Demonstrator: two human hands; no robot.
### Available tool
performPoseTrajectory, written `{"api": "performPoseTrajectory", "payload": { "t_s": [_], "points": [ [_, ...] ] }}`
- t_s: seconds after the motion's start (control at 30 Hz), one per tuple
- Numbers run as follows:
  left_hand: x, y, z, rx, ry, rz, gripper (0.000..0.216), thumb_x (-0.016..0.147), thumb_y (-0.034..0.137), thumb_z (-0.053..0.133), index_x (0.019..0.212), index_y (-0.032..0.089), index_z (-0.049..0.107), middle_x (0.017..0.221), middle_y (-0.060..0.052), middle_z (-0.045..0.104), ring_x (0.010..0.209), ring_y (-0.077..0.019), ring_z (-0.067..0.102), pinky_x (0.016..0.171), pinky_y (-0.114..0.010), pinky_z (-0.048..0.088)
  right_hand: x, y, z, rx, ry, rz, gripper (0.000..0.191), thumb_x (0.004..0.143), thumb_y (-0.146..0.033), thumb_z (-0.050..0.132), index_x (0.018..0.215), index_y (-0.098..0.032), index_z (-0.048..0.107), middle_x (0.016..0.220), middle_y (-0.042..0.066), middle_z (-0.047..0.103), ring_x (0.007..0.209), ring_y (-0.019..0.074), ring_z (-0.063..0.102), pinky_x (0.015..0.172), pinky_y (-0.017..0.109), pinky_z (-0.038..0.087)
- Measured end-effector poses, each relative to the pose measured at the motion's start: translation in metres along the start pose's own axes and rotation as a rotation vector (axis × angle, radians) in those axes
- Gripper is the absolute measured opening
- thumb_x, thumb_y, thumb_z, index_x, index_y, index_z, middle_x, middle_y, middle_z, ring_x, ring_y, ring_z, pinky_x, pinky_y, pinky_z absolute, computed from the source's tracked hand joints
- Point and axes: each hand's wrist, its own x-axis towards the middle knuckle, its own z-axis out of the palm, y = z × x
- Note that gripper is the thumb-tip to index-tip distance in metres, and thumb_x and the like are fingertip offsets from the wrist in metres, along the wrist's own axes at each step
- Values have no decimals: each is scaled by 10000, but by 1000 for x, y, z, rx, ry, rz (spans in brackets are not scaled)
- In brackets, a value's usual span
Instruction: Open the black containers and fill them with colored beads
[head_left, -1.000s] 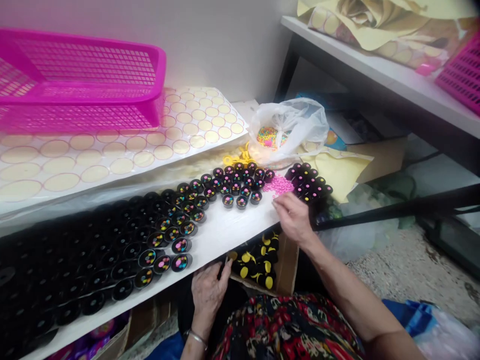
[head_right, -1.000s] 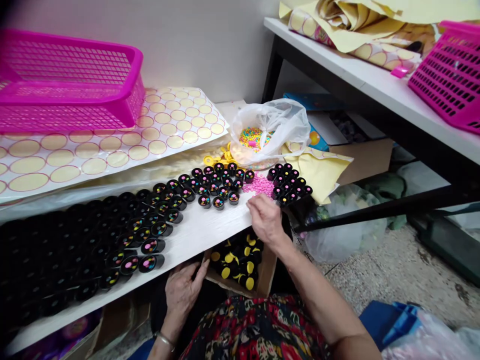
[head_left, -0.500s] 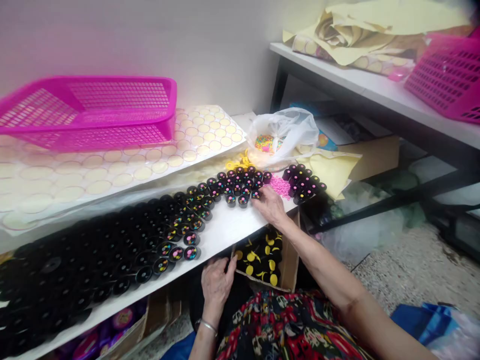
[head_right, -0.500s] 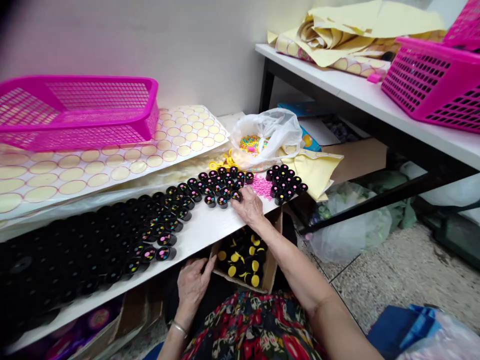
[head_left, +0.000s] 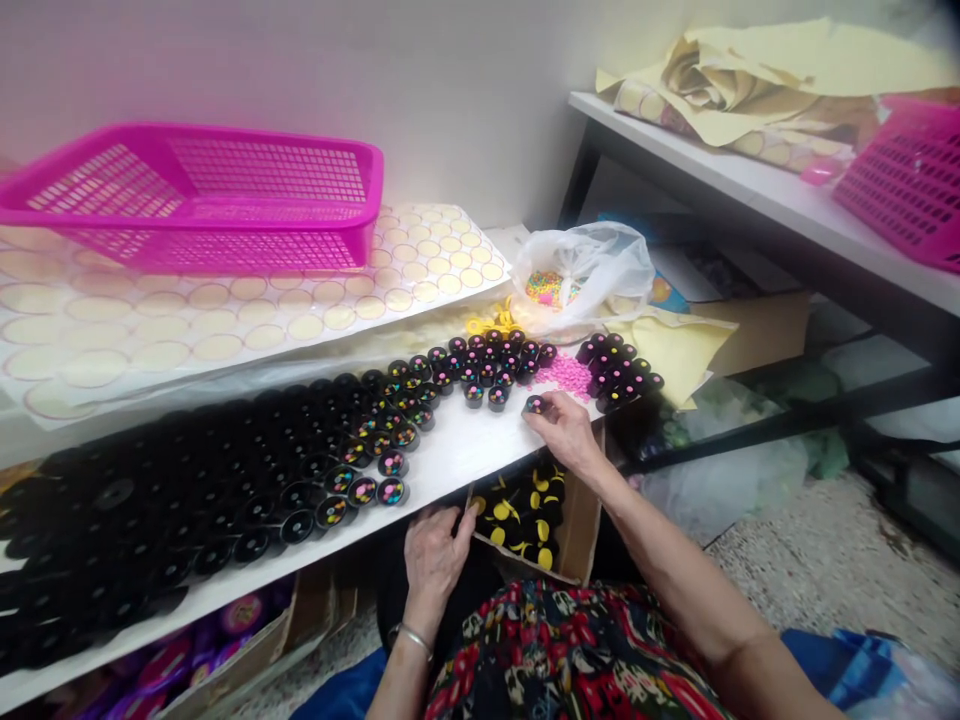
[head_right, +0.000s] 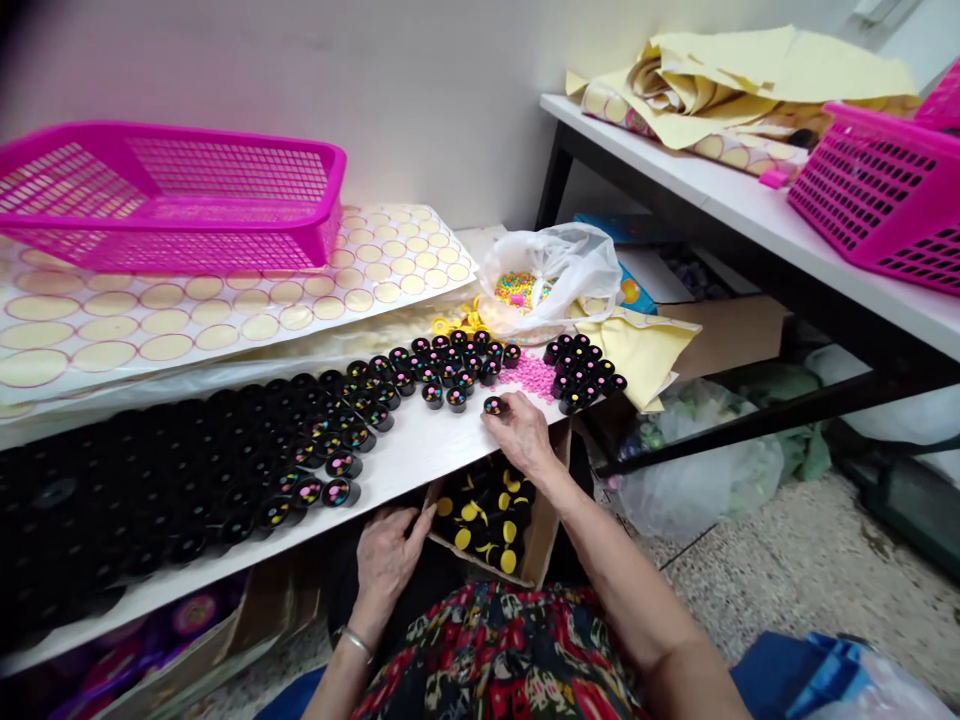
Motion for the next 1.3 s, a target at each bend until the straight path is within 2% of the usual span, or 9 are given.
{"api": "performPoseTrajectory", "payload": {
  "t_s": [0.27,0.43,0.67,0.9,0.97,1.07,1.13,1.23,1.3],
  "points": [
    [1,-1,-1,0,-17,-23,386,850,466,451,680,197,670,628,-20,660,660,-162,606,658,-274,379,20,-1,14,100,-32,-19,353,660,-306,609,996,-196,611,840,21,603,733,159,537,669,283,433],
    [2,3,-6,9,-62,-37,435,859,472,423,609,190,641,602,-24,642,664,-155,597,649,-259,366,22,12,10,267,-105,152,449,592,-224,575,1038,-170,575,814,-2,582,564,97,478,541,229,395],
    [1,4,-5,-16,-119,-65,466,868,493,383,610,188,624,628,-34,645,691,-169,592,675,-274,363,21,9,7,224,-131,150,438,606,-177,511,1040,-167,566,819,2,591,532,87,455,522,222,383],
    [-3,7,-11,-47,-132,-85,463,884,459,364,605,191,618,661,-30,658,725,-158,597,697,-269,356,-65,-6,-12,37,108,-22,184,789,-298,499,920,-176,539,834,35,528,625,126,471,637,277,418],
    [-4,7,-11,-41,-112,-96,447,891,431,361,613,194,620,661,-27,660,707,-154,599,695,-271,354,-103,4,-10,6,-1,-64,147,817,-332,483,809,-190,521,800,31,511,645,137,479,628,274,419],
    [-3,6,-10,-25,-78,-112,430,891,410,367,607,201,613,636,-18,655,702,-158,600,704,-274,352,-142,24,-1,-94,-438,-23,240,808,-418,507,707,-200,500,681,3,500,599,141,499,533,247,404],
    [-1,5,-11,-13,-70,-105,443,892,417,357,598,200,607,635,-22,654,699,-161,597,703,-276,349,-152,29,6,-240,-686,-132,338,702,-526,608,755,-197,548,746,23,559,688,177,550,594,267,430],
    [1,6,-17,3,-106,-91,476,891,450,334,599,195,610,660,-40,660,710,-164,591,674,-273,340,-152,18,8,-430,-893,-306,371,740,-536,563,793,-170,591,822,68,602,785,206,574,692,290,431],
    [2,7,-20,16,-150,-100,495,885,482,324,614,189,617,677,-53,664,711,-163,585,666,-271,335,-147,9,7,-518,-903,-283,282,831,-408,479,833,-154,599,860,85,614,802,195,582,699,276,421]
  ]
}}
